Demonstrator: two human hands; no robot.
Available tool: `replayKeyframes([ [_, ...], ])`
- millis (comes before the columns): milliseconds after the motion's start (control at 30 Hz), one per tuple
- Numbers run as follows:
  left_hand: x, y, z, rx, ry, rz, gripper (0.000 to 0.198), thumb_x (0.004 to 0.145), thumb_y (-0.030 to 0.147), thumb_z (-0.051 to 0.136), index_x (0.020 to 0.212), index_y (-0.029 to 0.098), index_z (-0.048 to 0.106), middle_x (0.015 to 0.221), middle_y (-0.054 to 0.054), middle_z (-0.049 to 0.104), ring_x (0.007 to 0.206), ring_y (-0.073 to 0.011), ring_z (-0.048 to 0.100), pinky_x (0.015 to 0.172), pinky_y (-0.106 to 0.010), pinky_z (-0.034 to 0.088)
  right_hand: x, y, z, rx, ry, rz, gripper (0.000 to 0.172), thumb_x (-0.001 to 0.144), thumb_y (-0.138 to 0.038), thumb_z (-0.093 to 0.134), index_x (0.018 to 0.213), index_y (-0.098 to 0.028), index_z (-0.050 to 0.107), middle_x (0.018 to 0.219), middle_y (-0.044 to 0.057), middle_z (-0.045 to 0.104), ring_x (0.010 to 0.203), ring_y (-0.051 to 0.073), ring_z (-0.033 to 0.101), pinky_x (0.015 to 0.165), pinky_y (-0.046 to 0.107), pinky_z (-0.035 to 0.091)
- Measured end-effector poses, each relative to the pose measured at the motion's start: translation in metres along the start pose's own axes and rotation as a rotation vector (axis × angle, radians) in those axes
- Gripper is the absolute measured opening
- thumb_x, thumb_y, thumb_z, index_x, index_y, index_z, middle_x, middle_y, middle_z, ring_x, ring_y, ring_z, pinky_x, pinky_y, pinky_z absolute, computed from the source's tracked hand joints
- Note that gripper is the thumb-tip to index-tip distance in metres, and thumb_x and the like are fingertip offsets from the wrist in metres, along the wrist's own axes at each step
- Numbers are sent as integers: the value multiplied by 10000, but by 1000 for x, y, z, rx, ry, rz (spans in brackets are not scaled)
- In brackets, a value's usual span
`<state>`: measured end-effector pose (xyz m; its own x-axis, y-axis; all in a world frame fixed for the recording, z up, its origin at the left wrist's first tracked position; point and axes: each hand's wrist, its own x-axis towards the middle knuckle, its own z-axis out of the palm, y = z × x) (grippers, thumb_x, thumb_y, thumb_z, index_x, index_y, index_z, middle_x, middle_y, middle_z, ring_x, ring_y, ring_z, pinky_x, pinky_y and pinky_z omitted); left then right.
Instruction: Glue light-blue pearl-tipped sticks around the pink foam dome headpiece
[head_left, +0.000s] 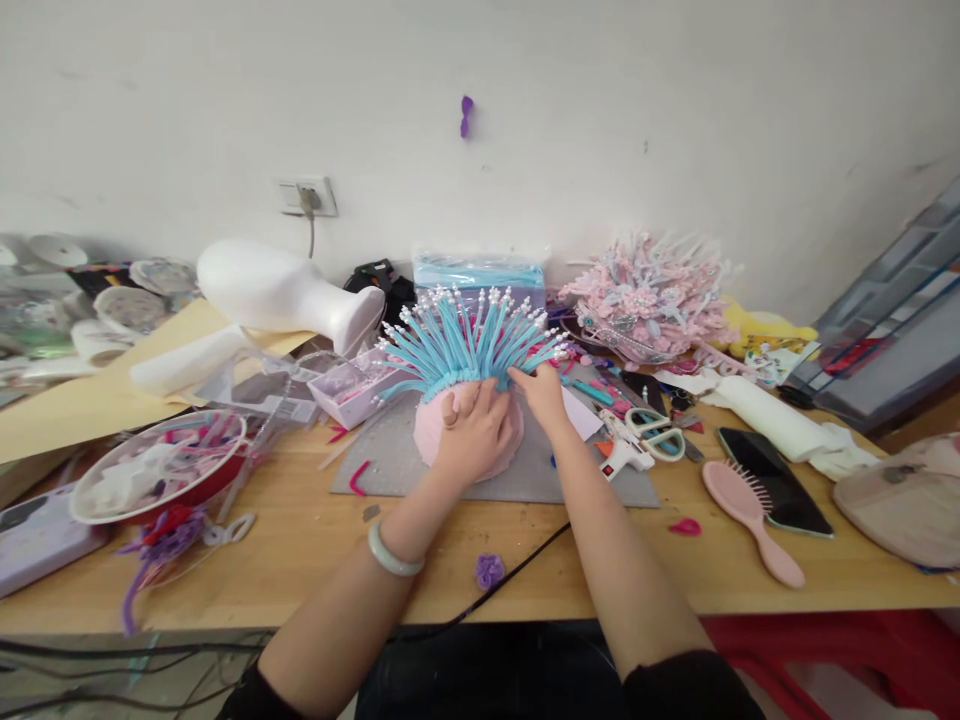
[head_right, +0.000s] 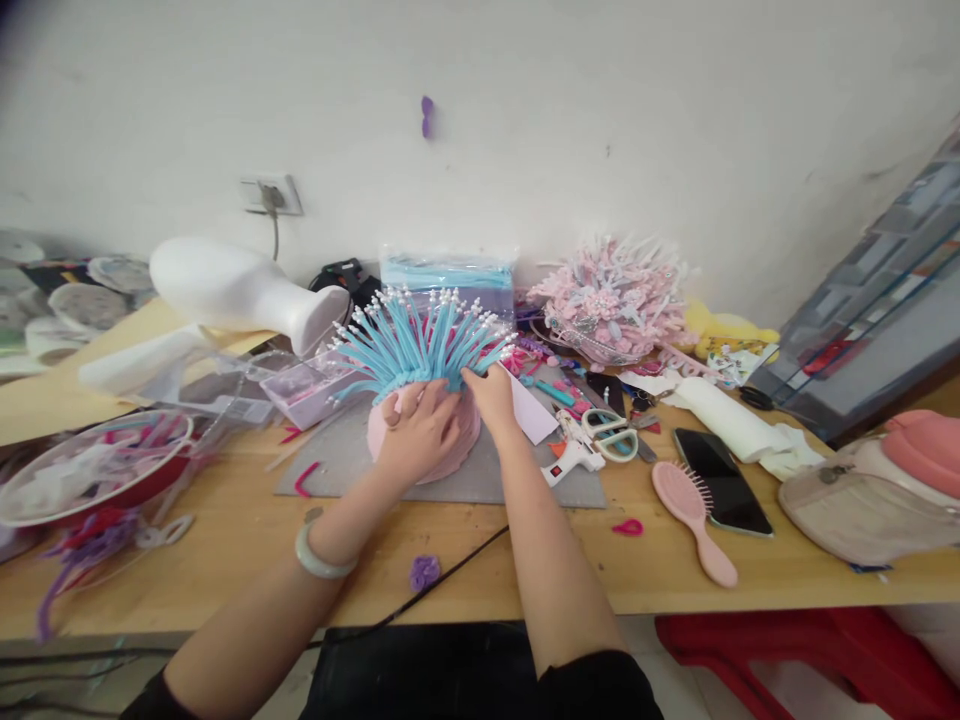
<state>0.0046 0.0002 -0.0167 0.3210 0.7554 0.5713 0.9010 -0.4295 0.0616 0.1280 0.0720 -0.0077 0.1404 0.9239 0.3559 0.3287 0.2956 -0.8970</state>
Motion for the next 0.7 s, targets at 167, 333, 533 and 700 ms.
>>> replayKeyframes([
  [167, 0, 2, -1, 3, -10, -1, 309, 848, 263, 380, 1089, 211, 564, 1283, -103, 497, 1130, -259, 466, 967, -478, 249, 0, 2, 1, 45, 0, 11, 155, 635, -316, 559, 667, -167, 585, 679, 17, 625, 704, 174, 549, 686, 274, 408],
  [333, 1, 3, -1, 23, 0, -11, 297, 845, 256, 379, 1057, 210, 581, 1259, -103, 518, 1118, -273, 474, 952, -497, 254, -3, 0, 0, 76, -23, -11, 150, 650, -315, 524, 631, -173, 568, 632, -5, 601, 654, 159, 530, 693, 269, 404],
  [533, 1, 3, -1, 42, 4, 1, 291, 846, 266, 377, 1032, 208, 593, 1255, -102, 521, 1111, -278, 475, 938, -504, 263, -5, -3, 2, 27, -3, 17, 128, 626, -284, 519, 549, -183, 500, 529, -32, 513, 581, 139, 465, 595, 246, 387],
  [700, 1, 3, -1, 29, 9, 4, 288, 842, 266, 383, 1037, 216, 589, 1256, -101, 520, 1116, -272, 470, 955, -499, 245, -6, -5, 2, 25, 3, 31, 119, 612, -286, 523, 570, -175, 519, 543, -32, 523, 579, 137, 470, 585, 244, 388],
])
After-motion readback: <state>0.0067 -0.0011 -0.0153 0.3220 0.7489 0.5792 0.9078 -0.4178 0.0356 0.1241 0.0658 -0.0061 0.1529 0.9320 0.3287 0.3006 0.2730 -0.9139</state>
